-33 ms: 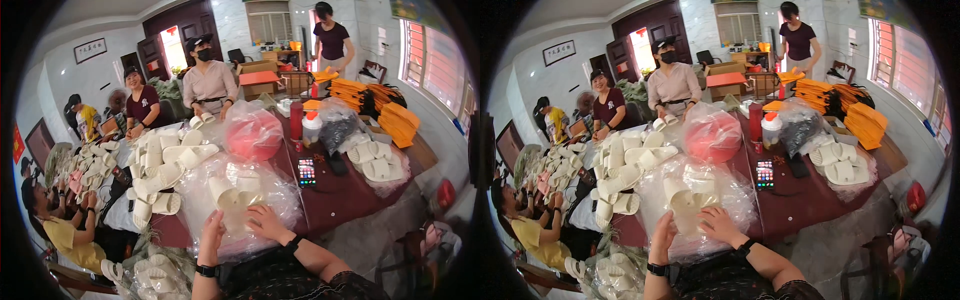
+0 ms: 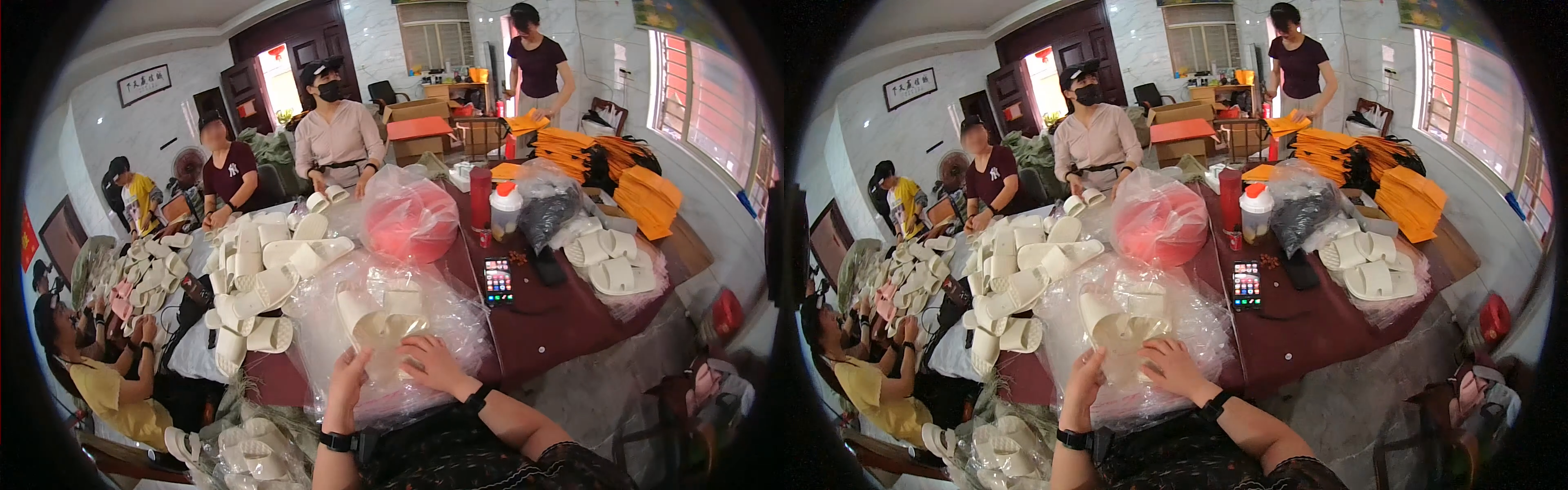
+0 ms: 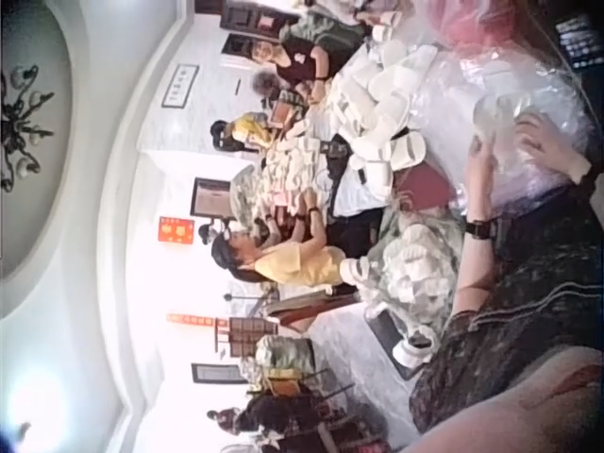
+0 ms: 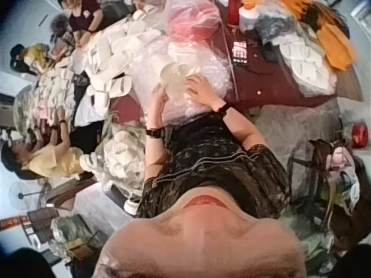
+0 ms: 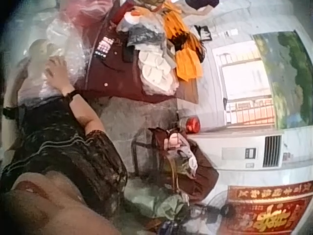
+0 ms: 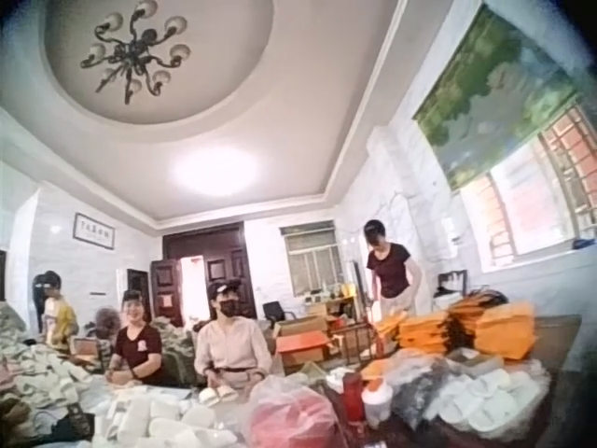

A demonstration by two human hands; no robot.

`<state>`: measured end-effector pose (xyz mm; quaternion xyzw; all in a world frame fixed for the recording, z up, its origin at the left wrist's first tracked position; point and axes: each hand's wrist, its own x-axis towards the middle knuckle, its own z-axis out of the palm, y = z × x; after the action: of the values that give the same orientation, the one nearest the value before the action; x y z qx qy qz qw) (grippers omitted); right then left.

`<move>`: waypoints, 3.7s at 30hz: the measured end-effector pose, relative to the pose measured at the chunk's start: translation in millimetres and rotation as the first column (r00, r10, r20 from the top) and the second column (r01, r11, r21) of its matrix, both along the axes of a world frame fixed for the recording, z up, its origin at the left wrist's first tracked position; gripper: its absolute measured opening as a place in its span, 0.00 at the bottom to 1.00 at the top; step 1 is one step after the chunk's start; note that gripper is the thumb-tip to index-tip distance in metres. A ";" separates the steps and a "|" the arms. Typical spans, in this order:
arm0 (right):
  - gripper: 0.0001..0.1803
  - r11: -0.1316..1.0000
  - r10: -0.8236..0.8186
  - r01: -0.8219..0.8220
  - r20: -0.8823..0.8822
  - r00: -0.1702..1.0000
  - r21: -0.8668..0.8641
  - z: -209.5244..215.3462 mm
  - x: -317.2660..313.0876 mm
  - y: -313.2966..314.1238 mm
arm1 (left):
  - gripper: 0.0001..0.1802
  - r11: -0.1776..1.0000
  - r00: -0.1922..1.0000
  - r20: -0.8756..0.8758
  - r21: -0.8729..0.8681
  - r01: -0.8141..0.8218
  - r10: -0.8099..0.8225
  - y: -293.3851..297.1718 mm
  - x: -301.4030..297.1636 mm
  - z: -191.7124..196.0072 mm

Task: Inspecting white clogs and packing them into large green sacks.

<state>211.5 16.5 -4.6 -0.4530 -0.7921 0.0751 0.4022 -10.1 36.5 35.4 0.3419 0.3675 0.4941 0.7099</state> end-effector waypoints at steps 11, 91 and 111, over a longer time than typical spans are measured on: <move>0.16 1.000 0.002 -0.003 -0.007 1.000 -0.028 2.9 -0.8 -3.0 | 0.21 0.938 0.806 -0.534 0.339 -0.072 0.255 5.8 4.3 -38.9; 0.31 0.874 -0.008 -0.138 -0.297 0.955 -0.466 -6.1 -7.2 -20.9 | 0.47 0.985 -0.308 -0.946 -0.056 -0.163 -0.104 -120.7 -278.1 -40.6; 0.26 0.969 -0.011 0.012 0.003 1.000 -0.246 34.6 4.3 -28.7 | 0.35 0.724 -0.055 -0.795 0.518 0.455 0.604 -84.6 -65.0 95.5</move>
<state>215.8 -12.2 29.9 -0.5040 -0.7743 0.1700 0.3428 -75.2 -48.1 131.0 0.7926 0.5685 0.2201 -0.0092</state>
